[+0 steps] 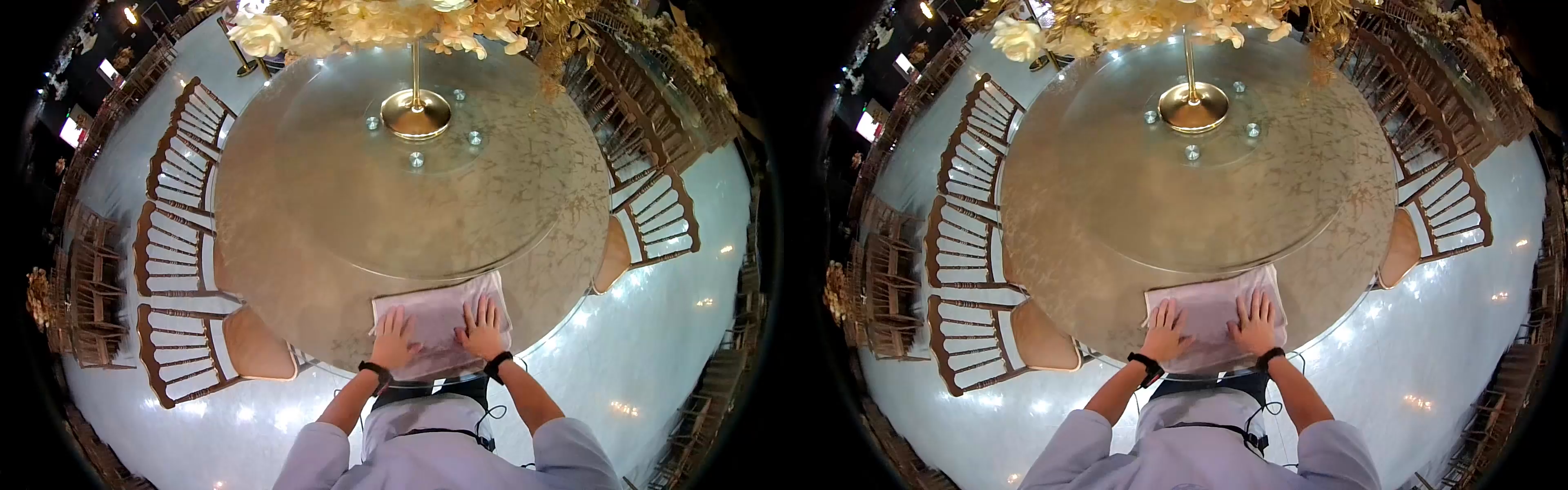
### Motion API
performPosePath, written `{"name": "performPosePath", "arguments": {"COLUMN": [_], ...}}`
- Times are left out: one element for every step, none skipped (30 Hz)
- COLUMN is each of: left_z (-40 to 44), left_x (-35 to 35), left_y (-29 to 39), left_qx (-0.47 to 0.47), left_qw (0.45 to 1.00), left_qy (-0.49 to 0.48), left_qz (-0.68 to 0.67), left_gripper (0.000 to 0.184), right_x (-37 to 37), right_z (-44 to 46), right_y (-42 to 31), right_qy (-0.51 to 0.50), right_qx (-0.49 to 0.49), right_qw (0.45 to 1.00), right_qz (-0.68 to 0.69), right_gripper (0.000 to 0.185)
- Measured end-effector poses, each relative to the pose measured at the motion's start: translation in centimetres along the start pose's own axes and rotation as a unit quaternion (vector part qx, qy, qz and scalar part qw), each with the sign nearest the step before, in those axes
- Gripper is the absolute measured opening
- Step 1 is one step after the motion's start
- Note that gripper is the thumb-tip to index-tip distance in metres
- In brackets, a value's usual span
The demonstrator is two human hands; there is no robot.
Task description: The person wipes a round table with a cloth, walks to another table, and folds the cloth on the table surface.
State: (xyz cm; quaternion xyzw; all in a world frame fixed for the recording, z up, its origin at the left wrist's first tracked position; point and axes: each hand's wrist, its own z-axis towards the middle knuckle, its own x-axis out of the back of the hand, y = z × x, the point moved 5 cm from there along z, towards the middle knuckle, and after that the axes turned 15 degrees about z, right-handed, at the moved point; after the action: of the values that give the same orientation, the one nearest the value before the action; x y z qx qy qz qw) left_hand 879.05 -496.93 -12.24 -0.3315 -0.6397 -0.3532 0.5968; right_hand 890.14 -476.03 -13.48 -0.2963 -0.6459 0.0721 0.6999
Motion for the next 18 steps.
{"name": "performPosePath", "arguments": {"left_z": [-1.4,-2.8,-4.0,-5.1,-5.4,-5.8,-6.1,-6.0,-6.4,-6.7,-6.7,-6.5,-6.3,-6.2,-6.1,-6.0,-5.9,-5.8], "left_x": [0.2,0.6,0.6,0.6,0.9,1.0,1.2,2.2,1.9,1.4,1.7,2.3,2.5,2.6,2.7,2.7,2.6,2.5], "left_y": [-0.1,0.0,0.2,0.2,0.0,-0.2,-0.3,-0.6,-0.7,-1.0,-1.2,-1.2,-1.4,-1.6,-1.8,-2.0,-2.2,-2.3], "left_qx": [0.000,-0.018,-0.035,-0.038,-0.036,-0.038,-0.038,-0.018,-0.017,0.000,0.017,0.030,0.030,0.030,0.029,0.029,0.017,0.007], "left_qw": [1.000,1.000,0.999,0.999,0.998,0.998,0.998,0.997,0.997,0.995,0.993,0.987,0.987,0.986,0.984,0.984,0.986,0.987], "left_qy": [0.002,-0.003,-0.008,0.013,0.014,0.010,0.006,0.021,0.018,0.023,0.029,0.050,0.051,0.063,0.076,0.080,0.085,0.090], "left_qz": [-0.001,-0.017,-0.034,-0.037,-0.039,-0.041,-0.044,-0.067,-0.070,-0.092,-0.113,-0.151,-0.152,-0.154,-0.157,-0.157,-0.144,-0.130], "left_gripper": [0.080,0.079,0.079,0.077,0.077,0.076,0.075,0.072,0.072,0.069,0.067,0.050,0.050,0.048,0.045,0.045,0.039,0.033], "right_x": [-0.3,-0.5,-0.5,-0.5,-0.1,1.3,1.6,1.9,2.5,3.8,4.1,4.5,4.8,5.4,5.5,5.4,5.2,4.8], "right_z": [-1.4,-2.8,-4.0,-5.1,-5.8,-5.8,-5.3,-4.9,-4.5,-4.2,-4.0,-3.9,-3.7,-3.5,-3.6,-3.6,-3.6,-3.6], "right_y": [-0.4,-0.8,-1.1,-1.3,-2.0,-2.8,-2.2,-0.9,-0.3,-0.4,-0.3,-0.4,-0.7,-1.3,-1.1,-0.9,-0.8,-0.5], "right_qy": [-0.017,-0.028,-0.028,-0.053,-0.080,-0.073,-0.076,-0.084,-0.093,-0.037,-0.038,-0.043,-0.047,-0.042,-0.041,-0.037,-0.033,-0.033], "right_qx": [-0.003,-0.005,-0.003,-0.001,0.000,0.017,0.017,0.004,-0.011,0.043,0.042,0.066,0.091,0.088,0.089,0.103,0.118,0.122], "right_qw": [1.000,1.000,1.000,0.999,0.997,0.997,0.997,0.996,0.992,0.997,0.997,0.996,0.994,0.994,0.994,0.993,0.992,0.991], "right_qz": [-0.001,0.002,-0.002,0.008,0.020,0.000,-0.002,0.042,0.088,0.047,0.047,0.041,0.036,0.046,0.043,0.039,0.035,0.034], "right_gripper": [0.075,0.074,0.074,0.073,0.073,0.065,0.065,0.062,0.060,0.054,0.054,0.052,0.049,0.039,0.039,0.037,0.035,0.035]}}
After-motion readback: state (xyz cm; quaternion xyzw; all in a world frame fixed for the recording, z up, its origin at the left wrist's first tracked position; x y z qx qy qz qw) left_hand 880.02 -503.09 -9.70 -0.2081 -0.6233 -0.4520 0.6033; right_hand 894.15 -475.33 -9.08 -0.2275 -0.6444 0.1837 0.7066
